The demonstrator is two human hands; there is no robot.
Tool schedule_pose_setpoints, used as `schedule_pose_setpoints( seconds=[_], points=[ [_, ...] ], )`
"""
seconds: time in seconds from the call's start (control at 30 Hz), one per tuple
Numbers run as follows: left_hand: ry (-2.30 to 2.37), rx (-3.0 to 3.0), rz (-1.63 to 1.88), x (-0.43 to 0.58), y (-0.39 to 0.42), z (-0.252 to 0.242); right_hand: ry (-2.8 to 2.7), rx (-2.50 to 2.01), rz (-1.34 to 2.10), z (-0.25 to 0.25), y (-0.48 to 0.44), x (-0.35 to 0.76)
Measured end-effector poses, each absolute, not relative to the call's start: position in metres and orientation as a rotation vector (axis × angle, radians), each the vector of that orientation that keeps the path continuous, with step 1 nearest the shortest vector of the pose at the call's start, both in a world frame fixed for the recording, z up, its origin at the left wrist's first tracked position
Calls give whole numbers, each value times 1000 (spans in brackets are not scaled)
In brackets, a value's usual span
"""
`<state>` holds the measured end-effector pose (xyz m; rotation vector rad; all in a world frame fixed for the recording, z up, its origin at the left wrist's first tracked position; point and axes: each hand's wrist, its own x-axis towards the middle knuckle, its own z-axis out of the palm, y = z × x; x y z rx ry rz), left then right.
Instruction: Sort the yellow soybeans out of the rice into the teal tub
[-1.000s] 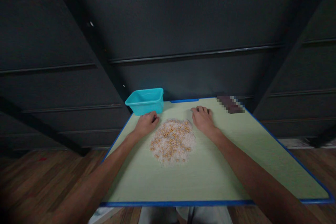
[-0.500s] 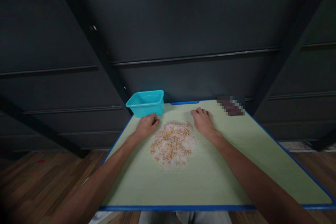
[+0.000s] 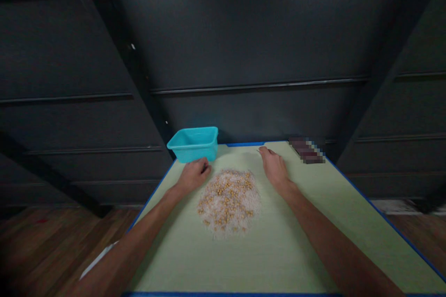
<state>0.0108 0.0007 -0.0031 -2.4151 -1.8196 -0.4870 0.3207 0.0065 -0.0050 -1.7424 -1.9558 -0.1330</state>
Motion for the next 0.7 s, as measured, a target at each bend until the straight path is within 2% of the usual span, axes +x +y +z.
schedule_pose_setpoints(
  seconds=[0.43, 0.7],
  points=[
    [-1847, -2432, -613, 11, -2, -3, -1856, -1754, -198, -18, 18, 332],
    [-1917, -2363, -917, 12, 2, -5, -1661, -1269, 99, -22, 27, 336]
  ],
)
